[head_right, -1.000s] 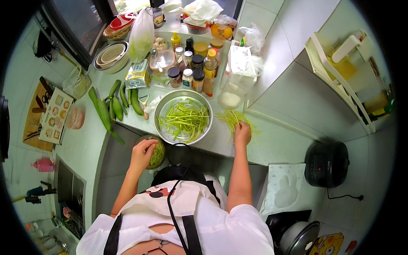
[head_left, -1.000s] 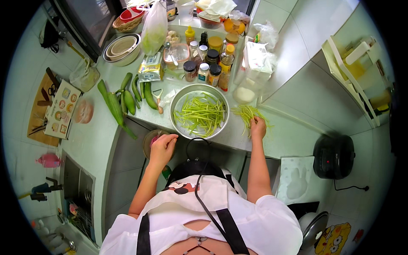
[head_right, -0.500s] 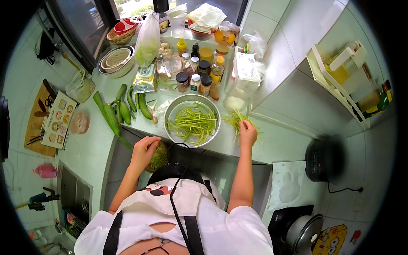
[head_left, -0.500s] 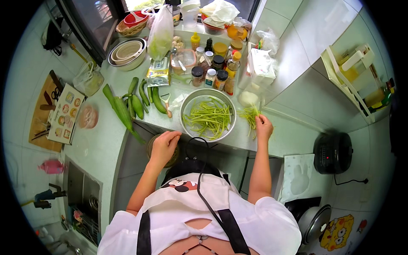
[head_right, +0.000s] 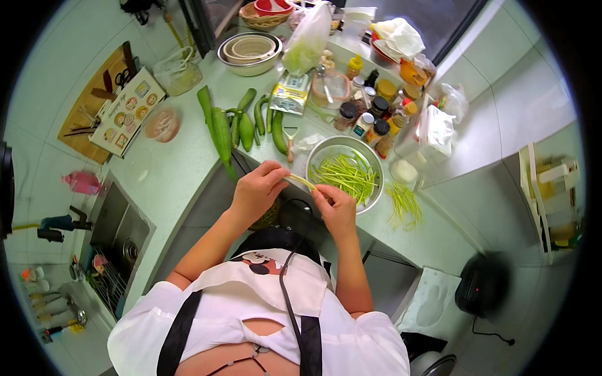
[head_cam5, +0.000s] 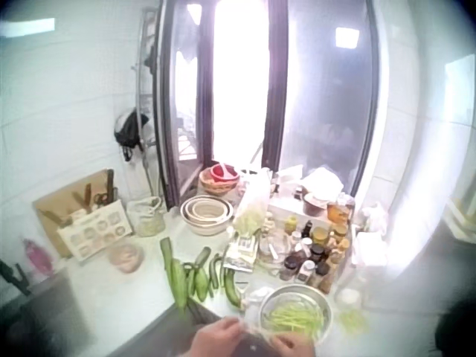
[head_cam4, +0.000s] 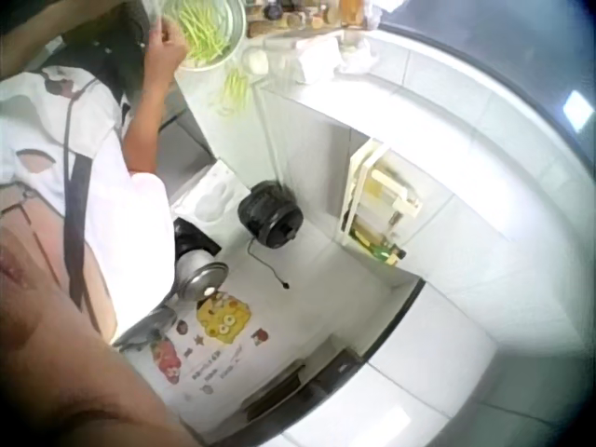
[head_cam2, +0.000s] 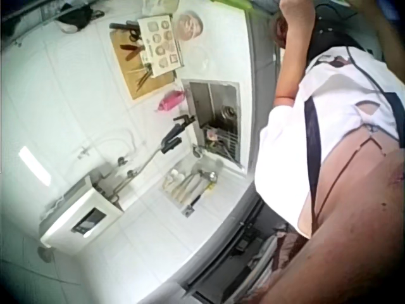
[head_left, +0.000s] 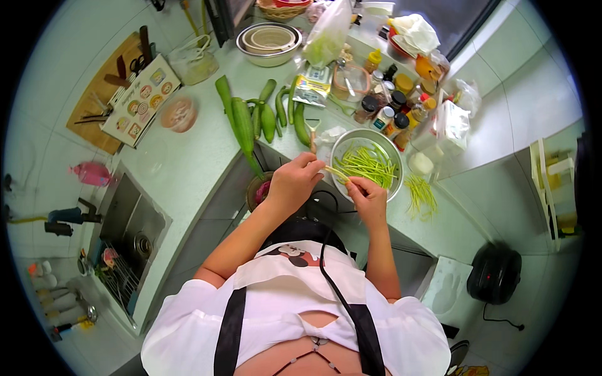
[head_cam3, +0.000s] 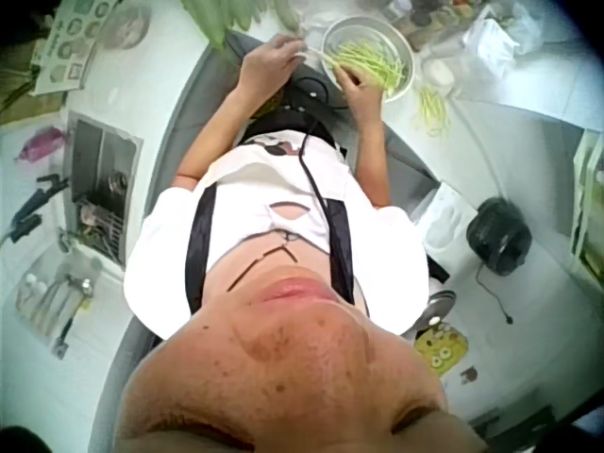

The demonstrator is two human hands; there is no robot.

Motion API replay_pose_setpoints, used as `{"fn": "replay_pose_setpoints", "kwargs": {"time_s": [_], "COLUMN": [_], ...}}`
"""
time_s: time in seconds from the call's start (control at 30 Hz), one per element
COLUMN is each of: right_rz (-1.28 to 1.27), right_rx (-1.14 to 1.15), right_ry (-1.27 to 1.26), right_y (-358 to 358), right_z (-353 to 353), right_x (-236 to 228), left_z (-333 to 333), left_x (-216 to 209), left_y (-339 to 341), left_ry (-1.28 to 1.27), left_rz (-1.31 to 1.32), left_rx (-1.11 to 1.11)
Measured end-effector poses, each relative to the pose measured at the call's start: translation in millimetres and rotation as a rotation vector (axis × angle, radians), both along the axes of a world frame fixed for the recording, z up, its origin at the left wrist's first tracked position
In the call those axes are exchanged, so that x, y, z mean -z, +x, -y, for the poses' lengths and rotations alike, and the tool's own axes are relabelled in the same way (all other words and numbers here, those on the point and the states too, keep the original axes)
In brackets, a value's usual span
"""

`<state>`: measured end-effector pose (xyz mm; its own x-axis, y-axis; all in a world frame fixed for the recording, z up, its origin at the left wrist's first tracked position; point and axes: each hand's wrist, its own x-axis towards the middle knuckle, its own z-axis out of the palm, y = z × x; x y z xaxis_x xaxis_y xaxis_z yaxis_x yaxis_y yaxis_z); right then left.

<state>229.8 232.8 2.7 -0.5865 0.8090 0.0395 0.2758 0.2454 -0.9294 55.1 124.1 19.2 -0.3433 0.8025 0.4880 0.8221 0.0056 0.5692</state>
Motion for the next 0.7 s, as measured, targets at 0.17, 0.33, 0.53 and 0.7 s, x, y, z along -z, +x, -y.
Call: {"fn": "replay_pose_setpoints", "kwargs": {"time_s": [0.17, 0.33, 0.53, 0.7], "right_rz": [-0.051, -0.203, -0.088, -0.069], "right_rx": [-0.087, 0.044, -0.069, -0.240], "right_ry": [-0.068, -0.035, 0.038, -0.087], "right_y": [-32, -56, -55, -62], "right_z": [16, 21, 13, 32], "right_x": [-5, -1, -7, -24], "left_z": [21, 45, 63, 71], "left_x": [3, 3, 0, -3], "left_y": [-22, -43, -58, -65], "left_ry": [0.037, 0.060, 0.146, 0.261], "left_rz": [-0.041, -0.028, 0.012, 0.064], "left_rx": [-0.085, -0.193, -0.232, -0.232]}}
